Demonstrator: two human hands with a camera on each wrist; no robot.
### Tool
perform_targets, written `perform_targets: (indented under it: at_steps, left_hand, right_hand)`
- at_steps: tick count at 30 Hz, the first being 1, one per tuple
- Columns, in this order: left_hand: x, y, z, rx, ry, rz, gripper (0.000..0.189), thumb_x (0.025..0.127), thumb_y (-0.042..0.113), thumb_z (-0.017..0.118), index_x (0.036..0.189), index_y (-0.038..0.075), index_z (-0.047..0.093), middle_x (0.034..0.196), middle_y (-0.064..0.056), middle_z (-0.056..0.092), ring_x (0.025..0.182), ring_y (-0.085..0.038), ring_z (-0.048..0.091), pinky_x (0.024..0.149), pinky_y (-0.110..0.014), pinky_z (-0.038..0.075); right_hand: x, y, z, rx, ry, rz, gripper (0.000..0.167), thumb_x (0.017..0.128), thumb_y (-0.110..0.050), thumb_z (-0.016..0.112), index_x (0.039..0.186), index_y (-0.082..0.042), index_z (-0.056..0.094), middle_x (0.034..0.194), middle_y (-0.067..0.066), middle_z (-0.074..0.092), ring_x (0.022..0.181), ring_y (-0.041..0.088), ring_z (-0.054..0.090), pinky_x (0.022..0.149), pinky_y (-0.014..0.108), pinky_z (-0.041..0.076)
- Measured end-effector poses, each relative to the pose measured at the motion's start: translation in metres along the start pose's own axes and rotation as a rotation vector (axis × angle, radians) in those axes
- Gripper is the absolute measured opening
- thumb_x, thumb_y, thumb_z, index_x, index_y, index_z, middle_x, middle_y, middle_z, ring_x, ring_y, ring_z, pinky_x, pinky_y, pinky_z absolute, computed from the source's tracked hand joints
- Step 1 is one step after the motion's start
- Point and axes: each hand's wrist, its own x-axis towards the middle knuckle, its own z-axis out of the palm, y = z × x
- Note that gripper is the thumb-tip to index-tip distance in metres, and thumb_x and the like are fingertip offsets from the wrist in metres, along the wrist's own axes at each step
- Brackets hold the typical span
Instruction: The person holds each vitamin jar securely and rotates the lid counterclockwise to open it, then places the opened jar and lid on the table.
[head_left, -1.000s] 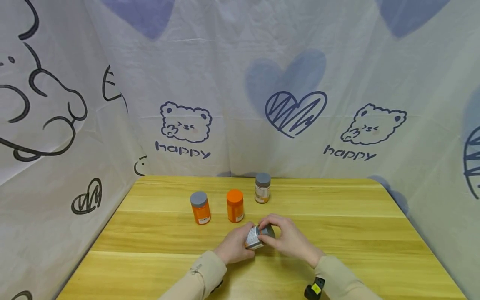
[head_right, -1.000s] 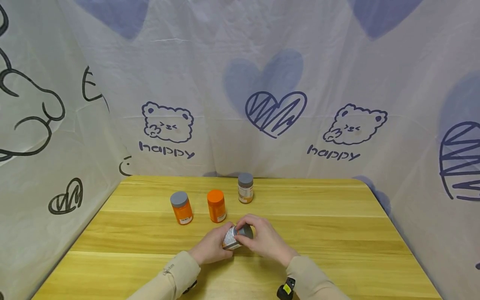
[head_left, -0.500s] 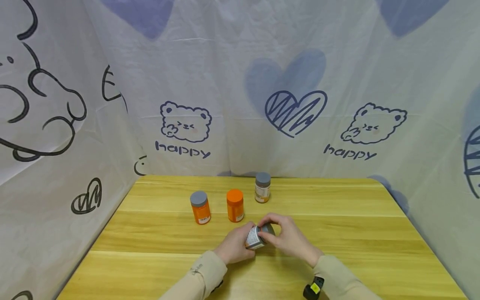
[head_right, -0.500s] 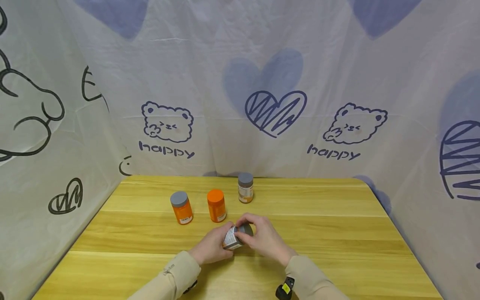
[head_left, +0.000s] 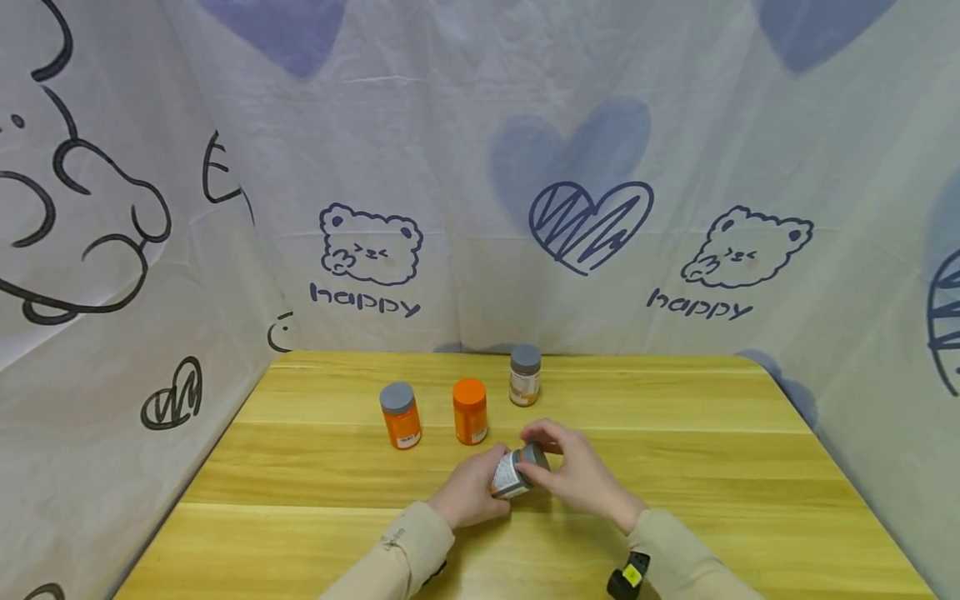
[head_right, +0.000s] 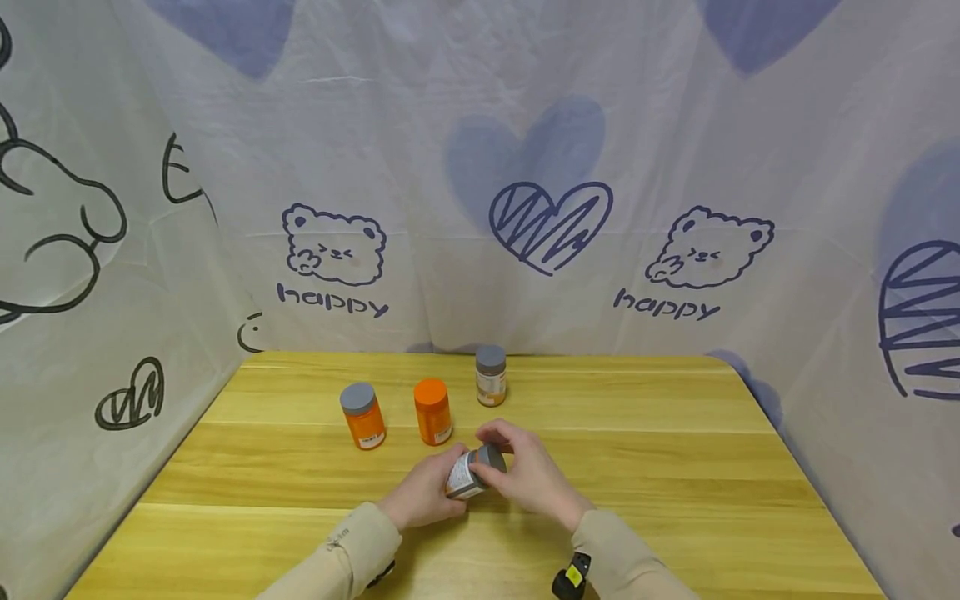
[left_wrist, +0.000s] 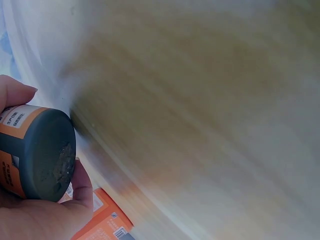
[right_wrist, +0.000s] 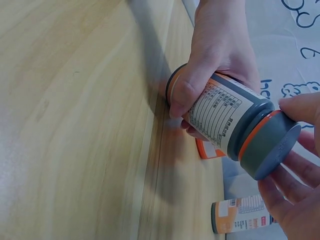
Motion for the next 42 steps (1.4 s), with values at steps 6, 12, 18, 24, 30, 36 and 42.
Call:
perform_targets:
  at_steps: [6, 12, 18, 24, 30, 36, 42]
  left_hand:
    - [0.000, -0.001, 0.001, 0.001, 0.005, -0.006, 0.057, 0.071, 0.002, 0.083, 0.119, 0.011, 0.054, 0.105, -0.001, 0.066, 0.090, -0.009, 0.058, 0.083, -0.026, 0.050]
    - [0.000, -0.001, 0.001, 0.002, 0.012, -0.017, 0.056, 0.070, 0.003, 0.084, 0.118, 0.011, 0.055, 0.102, 0.000, 0.065, 0.087, -0.008, 0.057, 0.081, -0.024, 0.048]
    - [0.000, -0.001, 0.001, 0.006, 0.015, -0.018, 0.057, 0.070, 0.004, 0.084, 0.118, 0.011, 0.055, 0.102, 0.000, 0.066, 0.086, -0.008, 0.057, 0.080, -0.024, 0.049]
    - [0.000, -0.002, 0.002, 0.009, 0.027, -0.005, 0.056, 0.070, 0.004, 0.084, 0.117, 0.010, 0.054, 0.101, 0.000, 0.066, 0.085, -0.008, 0.057, 0.079, -0.024, 0.049]
    - [0.000, -0.002, 0.002, 0.004, 0.027, -0.011, 0.057, 0.070, 0.004, 0.084, 0.118, 0.010, 0.055, 0.102, -0.001, 0.066, 0.087, -0.009, 0.058, 0.081, -0.025, 0.050]
    - [-0.001, -0.001, 0.002, 0.011, 0.030, -0.009, 0.057, 0.070, 0.004, 0.084, 0.119, 0.010, 0.054, 0.102, -0.001, 0.067, 0.086, -0.009, 0.058, 0.080, -0.025, 0.050]
    - [-0.001, -0.002, 0.003, 0.013, 0.033, -0.002, 0.057, 0.070, 0.004, 0.084, 0.119, 0.010, 0.054, 0.102, -0.001, 0.067, 0.086, -0.010, 0.059, 0.081, -0.025, 0.050]
  right_hand:
    - [-0.002, 0.002, -0.002, 0.026, -0.026, 0.023, 0.035, 0.090, -0.018, 0.076, 0.120, -0.010, 0.061, 0.117, 0.009, 0.070, 0.106, 0.025, 0.068, 0.093, 0.040, 0.057]
    - [-0.004, 0.006, -0.003, 0.059, -0.077, 0.064, 0.039, 0.091, -0.023, 0.074, 0.124, -0.008, 0.059, 0.121, 0.014, 0.067, 0.106, 0.027, 0.067, 0.093, 0.039, 0.057]
    - [-0.006, 0.007, -0.004, 0.063, -0.097, 0.080, 0.043, 0.090, -0.022, 0.076, 0.127, -0.007, 0.058, 0.122, 0.012, 0.066, 0.107, 0.026, 0.067, 0.091, 0.037, 0.057]
    - [-0.007, 0.007, -0.008, 0.055, -0.136, 0.093, 0.047, 0.090, -0.024, 0.075, 0.130, -0.007, 0.057, 0.125, 0.013, 0.065, 0.109, 0.027, 0.066, 0.092, 0.037, 0.057]
    - [-0.008, 0.010, -0.011, 0.047, -0.170, 0.117, 0.051, 0.090, -0.026, 0.076, 0.133, -0.006, 0.057, 0.126, 0.014, 0.065, 0.109, 0.027, 0.065, 0.091, 0.040, 0.057]
    - [-0.008, 0.012, -0.011, 0.073, -0.191, 0.130, 0.052, 0.090, -0.022, 0.076, 0.134, -0.006, 0.055, 0.123, 0.016, 0.064, 0.106, 0.027, 0.065, 0.085, 0.031, 0.058]
    - [-0.009, 0.014, -0.011, 0.074, -0.202, 0.133, 0.052, 0.089, -0.020, 0.077, 0.135, -0.006, 0.054, 0.123, 0.017, 0.064, 0.106, 0.027, 0.065, 0.086, 0.034, 0.059]
